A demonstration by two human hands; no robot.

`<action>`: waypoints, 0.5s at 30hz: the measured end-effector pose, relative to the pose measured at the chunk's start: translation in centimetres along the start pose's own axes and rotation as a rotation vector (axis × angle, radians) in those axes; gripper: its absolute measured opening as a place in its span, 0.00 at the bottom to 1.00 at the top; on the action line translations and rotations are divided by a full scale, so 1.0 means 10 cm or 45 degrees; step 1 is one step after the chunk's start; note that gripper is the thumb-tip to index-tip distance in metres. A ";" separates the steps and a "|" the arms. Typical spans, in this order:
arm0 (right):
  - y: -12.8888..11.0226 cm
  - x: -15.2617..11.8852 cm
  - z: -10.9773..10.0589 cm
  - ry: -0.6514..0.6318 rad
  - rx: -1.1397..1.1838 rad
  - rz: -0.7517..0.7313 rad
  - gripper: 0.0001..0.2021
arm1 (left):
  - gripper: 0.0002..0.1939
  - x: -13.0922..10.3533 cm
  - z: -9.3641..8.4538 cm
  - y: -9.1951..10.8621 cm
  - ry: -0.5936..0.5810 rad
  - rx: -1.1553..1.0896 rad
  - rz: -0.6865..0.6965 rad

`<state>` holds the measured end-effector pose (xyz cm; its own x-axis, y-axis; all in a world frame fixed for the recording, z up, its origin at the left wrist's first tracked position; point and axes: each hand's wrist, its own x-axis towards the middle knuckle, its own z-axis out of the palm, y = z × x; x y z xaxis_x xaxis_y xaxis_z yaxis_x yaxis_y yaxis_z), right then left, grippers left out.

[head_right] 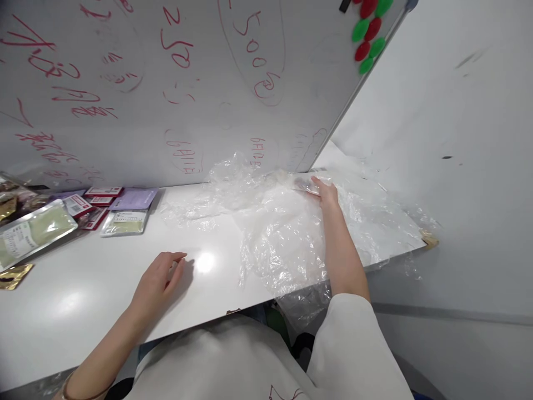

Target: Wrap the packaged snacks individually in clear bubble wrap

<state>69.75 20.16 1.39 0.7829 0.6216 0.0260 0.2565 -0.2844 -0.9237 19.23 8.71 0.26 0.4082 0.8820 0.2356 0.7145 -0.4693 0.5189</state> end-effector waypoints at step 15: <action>-0.24 -0.38 1.06 -0.254 -1.031 -0.200 0.48 | 0.13 0.00 0.02 0.00 -0.071 -0.002 0.002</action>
<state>60.14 26.24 -0.57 0.6092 0.7929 -0.0069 0.7399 -0.5716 -0.3547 19.31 8.70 0.06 0.4403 0.8775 0.1902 0.7132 -0.4705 0.5196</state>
